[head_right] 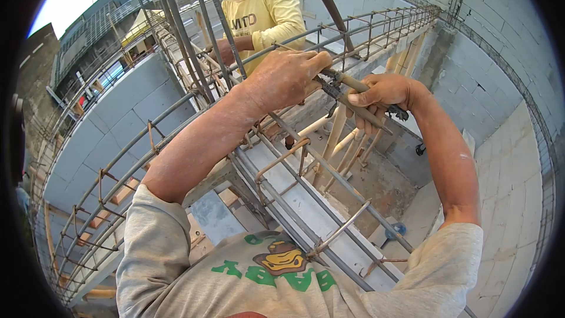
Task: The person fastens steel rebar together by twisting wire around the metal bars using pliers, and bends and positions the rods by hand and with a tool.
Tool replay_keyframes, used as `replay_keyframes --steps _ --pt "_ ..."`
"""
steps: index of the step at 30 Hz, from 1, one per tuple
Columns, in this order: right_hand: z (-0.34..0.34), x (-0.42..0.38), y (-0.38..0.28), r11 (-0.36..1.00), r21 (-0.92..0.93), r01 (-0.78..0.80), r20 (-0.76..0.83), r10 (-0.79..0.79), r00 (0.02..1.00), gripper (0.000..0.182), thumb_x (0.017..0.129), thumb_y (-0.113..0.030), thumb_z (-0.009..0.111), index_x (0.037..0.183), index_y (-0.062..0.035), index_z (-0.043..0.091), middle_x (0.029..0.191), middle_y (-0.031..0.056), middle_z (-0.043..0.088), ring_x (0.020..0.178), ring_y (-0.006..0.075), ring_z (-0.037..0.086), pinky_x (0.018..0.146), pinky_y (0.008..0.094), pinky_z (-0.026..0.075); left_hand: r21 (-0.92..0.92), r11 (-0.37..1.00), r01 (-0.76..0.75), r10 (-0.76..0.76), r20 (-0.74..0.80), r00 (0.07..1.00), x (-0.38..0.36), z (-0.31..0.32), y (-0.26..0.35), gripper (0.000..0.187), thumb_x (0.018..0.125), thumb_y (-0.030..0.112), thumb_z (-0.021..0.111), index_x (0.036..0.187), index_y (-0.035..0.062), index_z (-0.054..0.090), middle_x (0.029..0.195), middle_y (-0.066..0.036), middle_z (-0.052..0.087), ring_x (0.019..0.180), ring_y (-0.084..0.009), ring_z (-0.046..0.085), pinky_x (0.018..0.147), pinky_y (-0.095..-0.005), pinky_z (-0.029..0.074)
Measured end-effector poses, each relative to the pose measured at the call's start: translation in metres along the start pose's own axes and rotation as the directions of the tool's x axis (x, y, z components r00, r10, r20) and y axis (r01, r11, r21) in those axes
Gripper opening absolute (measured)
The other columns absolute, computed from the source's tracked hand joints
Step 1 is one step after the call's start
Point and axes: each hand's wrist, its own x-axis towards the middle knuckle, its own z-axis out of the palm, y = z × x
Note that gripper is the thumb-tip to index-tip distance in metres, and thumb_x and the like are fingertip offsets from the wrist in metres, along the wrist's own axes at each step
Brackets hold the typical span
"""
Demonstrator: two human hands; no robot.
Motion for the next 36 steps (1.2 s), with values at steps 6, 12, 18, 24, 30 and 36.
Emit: replay_keyframes --steps 6,12,18,24,30,36 --pt "0.0 -0.008 -0.002 1.0 0.005 0.022 -0.011 -0.022 1.0 0.051 0.092 -0.045 0.062 0.104 0.0047 0.063 0.079 0.0181 0.069 0.068 0.0265 0.072 0.058 0.0331 0.06 0.042 0.988 -0.15 0.154 -0.14 0.978 -0.003 0.006 -0.006 0.016 0.086 0.016 0.066 0.1 0.009 0.064 0.111 -0.007 0.066 0.105 -0.0263 0.064 0.088 -0.0395 0.053" --pt "0.001 -0.01 -0.005 0.998 -0.006 0.061 -0.016 -0.061 0.998 0.06 0.086 -0.047 0.068 0.112 0.0062 0.061 0.083 0.0187 0.069 0.072 0.0283 0.072 0.063 0.0352 0.06 0.103 0.984 -0.143 0.151 -0.069 0.986 -0.001 0.006 -0.006 0.016 0.085 0.015 0.066 0.1 0.0102 0.069 0.117 -0.007 0.066 0.114 -0.0224 0.061 0.098 -0.0372 0.049" --pt "0.0 0.0 0.016 0.996 0.045 0.082 -0.081 -0.078 0.994 0.059 0.087 -0.039 0.071 0.124 0.0049 0.056 0.104 0.0187 0.069 0.097 0.0277 0.069 0.089 0.0403 0.054 0.02 0.987 -0.162 0.163 -0.048 0.985 -0.001 0.003 -0.005 0.013 0.083 0.017 0.067 0.094 0.0099 0.071 0.105 -0.005 0.069 0.105 -0.0221 0.064 0.088 -0.0369 0.053" --pt "-0.001 0.005 0.022 0.946 -0.308 -0.105 -0.201 0.044 0.979 0.047 0.089 -0.025 0.065 0.129 -0.0019 0.056 0.107 0.0124 0.069 0.102 0.021 0.066 0.094 0.0366 0.048 -0.066 0.995 -0.076 0.076 -0.01 0.997 -0.002 0.004 -0.001 0.013 0.089 0.025 0.062 0.095 0.0138 0.068 0.084 -0.005 0.07 0.081 -0.0254 0.069 0.07 -0.0404 0.055" --pt "0.012 0.016 0.02 0.574 -0.816 -0.066 -0.43 -0.526 0.733 0.039 0.087 -0.017 0.062 0.125 -0.0082 0.059 0.114 0.0194 0.064 0.108 0.0374 0.059 0.093 0.045 0.045 -0.301 0.952 -0.048 -0.017 -0.21 0.978 -0.006 -0.011 0.011 0.015 0.09 0.023 0.063 0.098 0.0112 0.066 0.083 -0.007 0.069 0.079 -0.0266 0.069 0.069 -0.042 0.054" --pt "0.041 0.004 -0.05 0.378 -0.924 -0.057 -0.348 -0.771 0.533 0.047 0.086 -0.013 0.065 0.132 -0.0113 0.053 0.101 0.011 0.06 0.092 0.0332 0.063 0.079 0.0428 0.052 -0.543 0.804 -0.241 -0.07 -0.489 0.869 -0.05 -0.037 0.055 0.015 0.089 0.017 0.067 0.099 0.0051 0.065 0.08 -0.008 0.067 0.075 -0.0241 0.067 0.065 -0.0353 0.052"
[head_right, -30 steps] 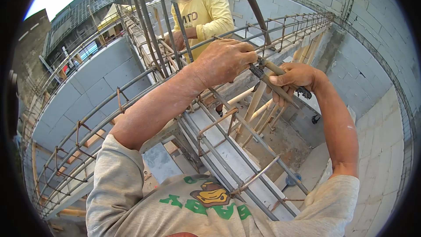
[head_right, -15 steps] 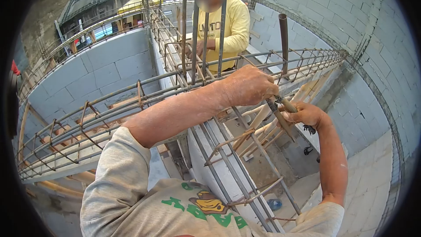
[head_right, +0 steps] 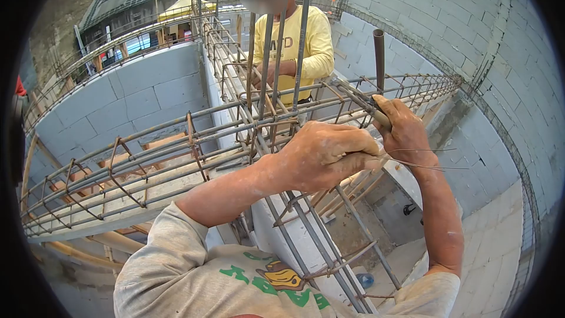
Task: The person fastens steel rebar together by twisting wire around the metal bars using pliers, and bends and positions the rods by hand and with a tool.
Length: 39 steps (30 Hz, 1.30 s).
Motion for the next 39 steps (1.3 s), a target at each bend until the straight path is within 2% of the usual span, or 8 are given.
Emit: replay_keyframes --steps 2,8,12,15,16,23,35,39 --pt "-0.01 0.015 -0.017 0.998 -0.036 0.044 -0.043 -0.045 0.998 0.046 0.087 -0.014 0.065 0.132 -0.0118 0.053 0.099 0.0099 0.059 0.088 0.0316 0.063 0.076 0.043 0.052 -0.046 0.999 0.011 -0.014 -0.07 0.997 -0.015 -0.01 0.011 0.016 0.091 0.018 0.067 0.097 0.0034 0.064 0.078 -0.007 0.066 0.073 -0.0202 0.066 0.065 -0.0319 0.052" --pt "-0.017 0.053 -0.051 0.978 -0.131 0.164 -0.111 -0.179 0.978 0.043 0.088 -0.016 0.065 0.129 -0.012 0.053 0.097 0.0081 0.058 0.085 0.0285 0.064 0.072 0.0417 0.055 -0.165 0.937 0.31 -0.347 -0.314 0.884 -0.048 -0.046 0.006 0.023 0.098 0.024 0.061 0.096 0.0016 0.063 0.082 -0.005 0.068 0.075 -0.0096 0.061 0.065 -0.0278 0.05" --pt "-0.009 0.063 -0.049 0.982 -0.116 0.15 -0.127 -0.164 0.978 0.043 0.088 -0.017 0.065 0.129 -0.0111 0.053 0.096 0.009 0.058 0.084 0.0293 0.065 0.073 0.0422 0.055 0.072 0.926 0.371 -0.327 -0.335 0.883 -0.062 -0.05 -0.007 0.02 0.098 0.02 0.06 0.1 0.0013 0.064 0.085 -0.007 0.07 0.078 -0.0122 0.065 0.068 -0.0302 0.052" --pt "-0.006 0.06 -0.044 0.989 -0.108 0.103 -0.131 -0.116 0.985 0.043 0.088 -0.017 0.066 0.128 -0.0101 0.054 0.096 0.0101 0.059 0.083 0.0308 0.065 0.074 0.0429 0.054 0.256 0.926 0.277 -0.133 -0.465 0.875 -0.072 -0.034 -0.036 0.017 0.098 0.018 0.06 0.1 0.0012 0.063 0.085 -0.01 0.07 0.078 -0.017 0.068 0.067 -0.0319 0.053" --pt "-0.005 0.058 -0.043 0.991 -0.102 0.09 -0.134 -0.104 0.986 0.043 0.087 -0.016 0.066 0.128 -0.0098 0.054 0.095 0.0105 0.059 0.083 0.0314 0.065 0.074 0.0432 0.054 0.332 0.926 0.177 -0.022 -0.422 0.906 -0.073 -0.031 -0.038 0.014 0.097 0.014 0.059 0.099 0.0008 0.061 0.086 -0.013 0.07 0.078 -0.0215 0.069 0.065 -0.0319 0.054" --pt "-0.001 0.057 -0.04 0.993 -0.088 0.079 -0.171 -0.093 0.981 0.041 0.087 -0.017 0.066 0.125 -0.0086 0.054 0.096 0.0116 0.059 0.085 0.034 0.064 0.074 0.0437 0.054 0.364 0.89 0.276 -0.105 -0.426 0.899 -0.075 -0.029 -0.032 0.011 0.097 0.012 0.058 0.1 0.001 0.058 0.083 -0.014 0.07 0.074 -0.0237 0.071 0.061 -0.0325 0.054" --pt "-0.025 0.062 -0.046 0.997 -0.02 0.073 -0.343 -0.076 0.936 0.037 0.09 -0.018 0.064 0.124 -0.0077 0.055 0.112 0.0128 0.063 0.098 0.0351 0.064 0.08 0.0433 0.052 0.304 0.915 0.264 -0.12 -0.419 0.9 -0.073 -0.028 -0.029 0.009 0.094 0.011 0.06 0.096 0.0027 0.057 0.071 -0.012 0.066 0.064 -0.0273 0.067 0.057 -0.0364 0.051" --pt "-0.035 0.066 -0.05 0.997 -0.035 0.075 -0.358 -0.082 0.93 0.038 0.09 -0.019 0.064 0.125 -0.0084 0.055 0.114 0.0128 0.063 0.098 0.0347 0.064 0.082 0.0432 0.051 0.378 0.889 0.258 -0.09 -0.408 0.908 -0.073 -0.029 -0.029 0.01 0.093 0.012 0.061 0.096 0.0037 0.057 0.069 -0.012 0.065 0.061 -0.0291 0.066 0.057 -0.0376 0.05"
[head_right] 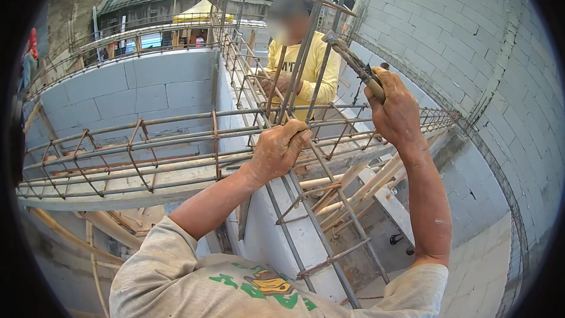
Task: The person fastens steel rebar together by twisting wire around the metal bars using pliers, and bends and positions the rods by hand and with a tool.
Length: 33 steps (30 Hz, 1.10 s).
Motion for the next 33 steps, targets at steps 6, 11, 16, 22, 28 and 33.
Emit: replay_keyframes --steps 6,11,16,22,28,33 --pt "-0.004 0.009 0.004 1.0 -0.023 -0.01 0.004 0.01 1.0 0.039 0.091 -0.021 0.063 0.126 -0.0084 0.055 0.113 0.0129 0.063 0.097 0.0355 0.064 0.082 0.0436 0.051 0.057 0.997 -0.044 0.044 -0.005 0.999 0.001 -0.001 0.003 0.011 0.092 0.014 0.064 0.096 0.0052 0.058 0.068 -0.01 0.063 0.06 -0.0295 0.065 0.058 -0.0399 0.051" --pt "-0.003 0.012 0.002 0.999 -0.031 0.01 0.038 -0.009 0.999 0.037 0.091 -0.02 0.062 0.125 -0.0079 0.055 0.113 0.0131 0.062 0.097 0.0357 0.063 0.08 0.0438 0.05 0.181 0.974 -0.138 0.106 0.177 0.979 0.008 -0.006 0.008 0.015 0.086 0.01 0.066 0.097 0.0052 0.058 0.086 -0.009 0.067 0.083 -0.0279 0.068 0.072 -0.0365 0.055" --pt "0.007 0.005 0.001 0.998 -0.06 0.035 0.086 -0.029 0.996 0.038 0.09 -0.018 0.063 0.125 -0.008 0.055 0.113 0.0125 0.062 0.098 0.035 0.063 0.08 0.0441 0.05 0.176 0.979 -0.106 0.041 0.338 0.94 0.012 0.001 0.005 0.013 0.089 0.009 0.061 0.097 0.0006 0.057 0.104 -0.014 0.064 0.103 -0.0278 0.063 0.085 -0.0381 0.054" --pt "0.025 -0.011 0.006 0.998 -0.063 -0.002 0.14 0.011 0.99 0.038 0.088 -0.015 0.065 0.124 -0.0066 0.056 0.108 0.0131 0.062 0.096 0.0347 0.063 0.08 0.0443 0.051 0.196 0.978 -0.069 -0.045 0.524 0.851 0.02 0.003 0.001 0.013 0.088 0.008 0.058 0.098 0.0001 0.058 0.098 -0.014 0.064 0.102 -0.0303 0.062 0.095 -0.0405 0.048" --pt "0.032 -0.018 0.009 0.999 -0.048 0.012 0.144 -0.005 0.99 0.039 0.086 -0.011 0.065 0.124 -0.0062 0.056 0.106 0.013 0.061 0.093 0.0349 0.063 0.078 0.0437 0.051 0.274 0.96 -0.054 -0.134 0.623 0.771 0.029 0.005 0.015 0.016 0.082 0.005 0.059 0.098 0.0003 0.059 0.094 -0.015 0.065 0.098 -0.0312 0.063 0.094 -0.0401 0.048" --pt "0.028 -0.02 0.005 0.999 -0.047 0.006 0.194 0.003 0.981 0.04 0.085 -0.01 0.066 0.124 -0.0062 0.055 0.104 0.0129 0.061 0.091 0.0345 0.063 0.078 0.0434 0.051 0.205 0.977 0.066 -0.168 0.537 0.827 0.026 0.012 0.014 0.015 0.085 0.007 0.056 0.098 0.0001 0.058 0.091 -0.016 0.066 0.096 -0.0324 0.064 0.099 -0.0439 0.045"
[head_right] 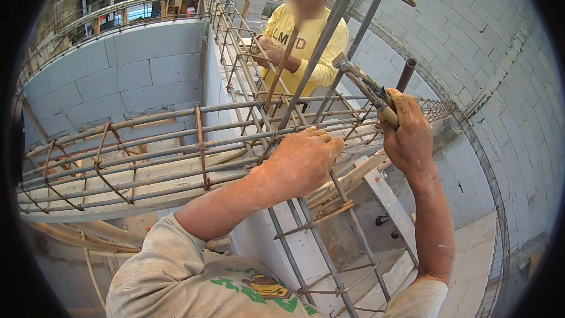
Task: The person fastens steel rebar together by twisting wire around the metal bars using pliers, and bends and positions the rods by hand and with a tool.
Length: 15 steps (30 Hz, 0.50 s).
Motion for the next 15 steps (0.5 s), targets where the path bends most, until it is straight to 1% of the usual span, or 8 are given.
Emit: replay_keyframes --steps 3,6,10,12,15 --pt "-0.007 0.001 -0.003 0.999 -0.047 0.005 0.042 -0.003 0.999 0.041 0.085 -0.009 0.067 0.124 -0.0061 0.055 0.102 0.0128 0.061 0.09 0.0344 0.063 0.076 0.043 0.051 -0.15 0.989 -0.02 0.039 0.121 0.992 0.006 0.0 -0.009 0.015 0.09 0.011 0.053 0.099 0.0013 0.059 0.087 -0.017 0.067 0.092 -0.0348 0.065 0.106 -0.0496 0.039" --pt "-0.014 -0.003 -0.009 0.996 -0.085 0.032 0.088 -0.024 0.996 0.042 0.084 -0.009 0.067 0.124 -0.0059 0.055 0.1 0.0125 0.061 0.089 0.0343 0.063 0.074 0.0427 0.051 -0.239 0.971 0.005 0.025 0.124 0.992 0.005 -0.005 -0.009 0.016 0.094 0.016 0.051 0.098 0.0027 0.059 0.082 -0.018 0.066 0.086 -0.0376 0.066 0.11 -0.0535 0.033" --pt "-0.034 -0.002 -0.015 0.987 -0.149 0.062 0.115 -0.045 0.992 0.042 0.081 -0.007 0.067 0.122 -0.0055 0.056 0.096 0.0124 0.06 0.085 0.0342 0.062 0.071 0.0423 0.051 -0.254 0.967 -0.012 0.039 0.1 0.994 0.005 -0.005 -0.009 0.016 0.095 0.019 0.052 0.098 0.0049 0.06 0.076 -0.019 0.065 0.081 -0.0389 0.066 0.112 -0.0529 0.033" --pt "-0.042 0.001 -0.021 0.983 -0.159 0.089 0.104 -0.073 0.992 0.044 0.08 -0.005 0.068 0.122 -0.0055 0.056 0.094 0.0125 0.06 0.083 0.0342 0.062 0.07 0.0422 0.051 -0.289 0.957 -0.001 0.034 0.11 0.993 0.004 -0.011 -0.008 0.017 0.095 0.021 0.053 0.098 0.0058 0.06 0.074 -0.019 0.065 0.081 -0.0389 0.066 0.11 -0.0531 0.034" --pt "-0.042 0.002 -0.029 0.978 -0.176 0.114 0.066 -0.104 0.992 0.043 0.077 -0.003 0.068 0.119 -0.0052 0.057 0.093 0.0128 0.059 0.081 0.0343 0.063 0.069 0.0425 0.051 -0.31 0.951 -0.018 0.045 0.08 0.996 0.004 -0.01 -0.01 0.018 0.095 0.022 0.053 0.099 0.0071 0.062 0.075 -0.02 0.065 0.081 -0.0386 0.066 0.109 -0.0528 0.036"
